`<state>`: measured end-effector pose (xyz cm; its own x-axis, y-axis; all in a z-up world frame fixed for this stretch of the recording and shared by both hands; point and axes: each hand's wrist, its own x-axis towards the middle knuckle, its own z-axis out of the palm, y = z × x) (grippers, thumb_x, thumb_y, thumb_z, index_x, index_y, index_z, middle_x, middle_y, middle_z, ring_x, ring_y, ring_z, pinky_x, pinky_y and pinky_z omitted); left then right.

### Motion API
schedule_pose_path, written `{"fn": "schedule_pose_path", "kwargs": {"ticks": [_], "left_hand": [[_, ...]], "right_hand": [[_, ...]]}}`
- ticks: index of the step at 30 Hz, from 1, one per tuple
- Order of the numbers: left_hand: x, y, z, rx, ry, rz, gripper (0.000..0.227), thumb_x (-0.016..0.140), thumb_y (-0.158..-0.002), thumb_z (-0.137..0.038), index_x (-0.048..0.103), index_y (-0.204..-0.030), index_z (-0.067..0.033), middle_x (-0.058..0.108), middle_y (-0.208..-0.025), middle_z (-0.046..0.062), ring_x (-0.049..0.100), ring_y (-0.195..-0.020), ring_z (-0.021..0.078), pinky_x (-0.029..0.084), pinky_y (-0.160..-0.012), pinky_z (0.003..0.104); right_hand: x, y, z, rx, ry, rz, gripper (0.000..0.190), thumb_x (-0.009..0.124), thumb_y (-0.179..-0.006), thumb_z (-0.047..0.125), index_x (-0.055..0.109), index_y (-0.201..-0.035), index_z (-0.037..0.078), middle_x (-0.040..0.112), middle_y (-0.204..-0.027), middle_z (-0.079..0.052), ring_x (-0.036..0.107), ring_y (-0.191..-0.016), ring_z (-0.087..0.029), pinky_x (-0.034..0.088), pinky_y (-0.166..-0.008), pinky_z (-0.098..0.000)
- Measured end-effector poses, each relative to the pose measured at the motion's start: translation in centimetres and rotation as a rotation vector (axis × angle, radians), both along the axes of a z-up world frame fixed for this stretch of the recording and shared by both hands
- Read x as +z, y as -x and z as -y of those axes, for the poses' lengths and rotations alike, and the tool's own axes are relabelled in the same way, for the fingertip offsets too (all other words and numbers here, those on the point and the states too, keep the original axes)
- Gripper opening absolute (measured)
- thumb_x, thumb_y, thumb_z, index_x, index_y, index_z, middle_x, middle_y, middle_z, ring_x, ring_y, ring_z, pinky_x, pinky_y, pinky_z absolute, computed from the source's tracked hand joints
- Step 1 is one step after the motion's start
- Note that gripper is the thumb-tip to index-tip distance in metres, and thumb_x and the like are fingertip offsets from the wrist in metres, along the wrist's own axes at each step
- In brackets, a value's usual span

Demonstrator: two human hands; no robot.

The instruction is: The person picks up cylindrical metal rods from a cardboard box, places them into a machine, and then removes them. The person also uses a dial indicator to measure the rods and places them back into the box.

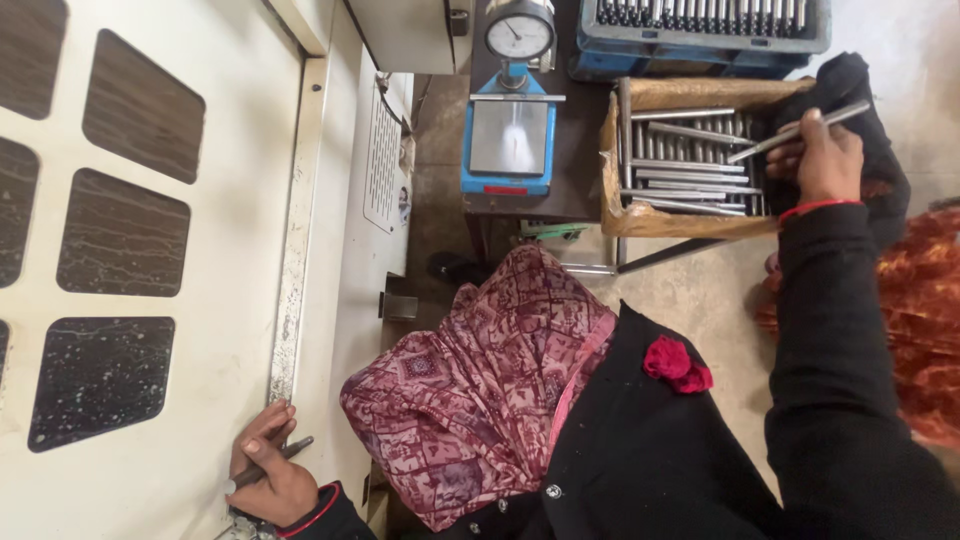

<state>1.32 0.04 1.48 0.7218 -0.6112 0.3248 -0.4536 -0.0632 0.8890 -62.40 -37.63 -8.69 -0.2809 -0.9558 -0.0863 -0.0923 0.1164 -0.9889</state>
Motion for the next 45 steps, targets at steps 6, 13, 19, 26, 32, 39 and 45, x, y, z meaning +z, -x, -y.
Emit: {"fn": "schedule_pose_path", "kwargs": {"ticks": [6, 13, 19, 26, 32, 39, 45], "left_hand": [[-1.0, -1.3, -1.1, -0.096, 0.003, -0.015, 0.063, 0.039, -0.12, -0.044, 0.06, -0.11, 0.0148, 0.068, -0.116, 0.028, 0.072, -0.102, 0.0304, 0.061, -0.089, 0.035], [-1.2, -1.5, -1.0, -0.118, -0.039, 0.0, 0.062, 0.04, -0.121, -0.043, 0.06, -0.111, 0.0147, 0.068, -0.115, 0.027, 0.071, -0.099, 0.0296, 0.059, -0.086, 0.033], [0.0, -0.5, -0.5, -0.056, -0.052, 0.018, 0.062, 0.043, -0.12, -0.043, 0.063, -0.109, 0.0139, 0.07, -0.111, 0.025, 0.071, -0.097, 0.0284, 0.059, -0.084, 0.033], [0.5, -0.4, 0.0, -0.053, -0.034, -0.03, 0.061, 0.044, -0.119, -0.043, 0.063, -0.109, 0.0142, 0.069, -0.112, 0.025, 0.072, -0.097, 0.0287, 0.059, -0.082, 0.033], [1.2, 0.1, 0.2, 0.032, -0.072, -0.05, 0.063, 0.045, -0.116, -0.044, 0.065, -0.103, 0.0143, 0.071, -0.106, 0.025, 0.073, -0.093, 0.0293, 0.06, -0.079, 0.034], [1.6, 0.2, 0.2, -0.009, -0.037, -0.061, 0.062, 0.046, -0.117, -0.044, 0.065, -0.106, 0.014, 0.07, -0.108, 0.024, 0.073, -0.097, 0.0292, 0.06, -0.082, 0.034], [1.3, 0.1, 0.1, -0.019, -0.031, -0.036, 0.063, 0.045, -0.118, -0.045, 0.064, -0.105, 0.0135, 0.07, -0.108, 0.024, 0.072, -0.097, 0.0288, 0.06, -0.083, 0.034]], "right_hand": [[2.1, 2.8, 1.1, -0.177, 0.202, 0.978, 0.04, 0.054, -0.115, 0.047, 0.063, -0.098, 0.012, 0.047, -0.07, 0.0, 0.042, -0.06, -0.019, 0.037, -0.061, -0.0351], [4.0, 0.9, 4.3, -0.086, 0.19, 0.675, 0.039, 0.057, -0.11, 0.047, 0.062, -0.091, 0.014, 0.046, -0.066, 0.001, 0.042, -0.058, -0.017, 0.034, -0.062, -0.0358], [0.8, -3.3, 6.7, -0.076, 0.224, -0.419, 0.051, 0.054, -0.115, 0.043, 0.068, -0.083, 0.006, 0.061, -0.072, -0.002, 0.06, -0.068, -0.017, 0.045, -0.068, -0.0358], [-1.5, -7.1, 5.0, -0.024, 0.083, -1.055, 0.049, 0.064, -0.109, 0.051, 0.077, -0.105, 0.005, 0.067, -0.086, -0.028, 0.063, -0.084, -0.053, 0.049, -0.073, -0.0592], [1.0, -8.9, 3.8, -0.011, 0.046, -1.033, 0.048, 0.066, -0.107, 0.054, 0.077, -0.106, 0.007, 0.069, -0.089, -0.027, 0.066, -0.087, -0.051, 0.051, -0.078, -0.0579], [0.6, -8.6, 3.8, 0.025, 0.101, -1.042, 0.047, 0.068, -0.105, 0.053, 0.077, -0.106, 0.007, 0.069, -0.088, -0.026, 0.065, -0.086, -0.051, 0.051, -0.076, -0.0588], [-1.7, -6.9, 4.9, 0.025, 0.195, -0.865, 0.048, 0.062, -0.11, 0.048, 0.075, -0.095, 0.005, 0.07, -0.081, -0.02, 0.068, -0.076, -0.041, 0.052, -0.07, -0.0502]]}}
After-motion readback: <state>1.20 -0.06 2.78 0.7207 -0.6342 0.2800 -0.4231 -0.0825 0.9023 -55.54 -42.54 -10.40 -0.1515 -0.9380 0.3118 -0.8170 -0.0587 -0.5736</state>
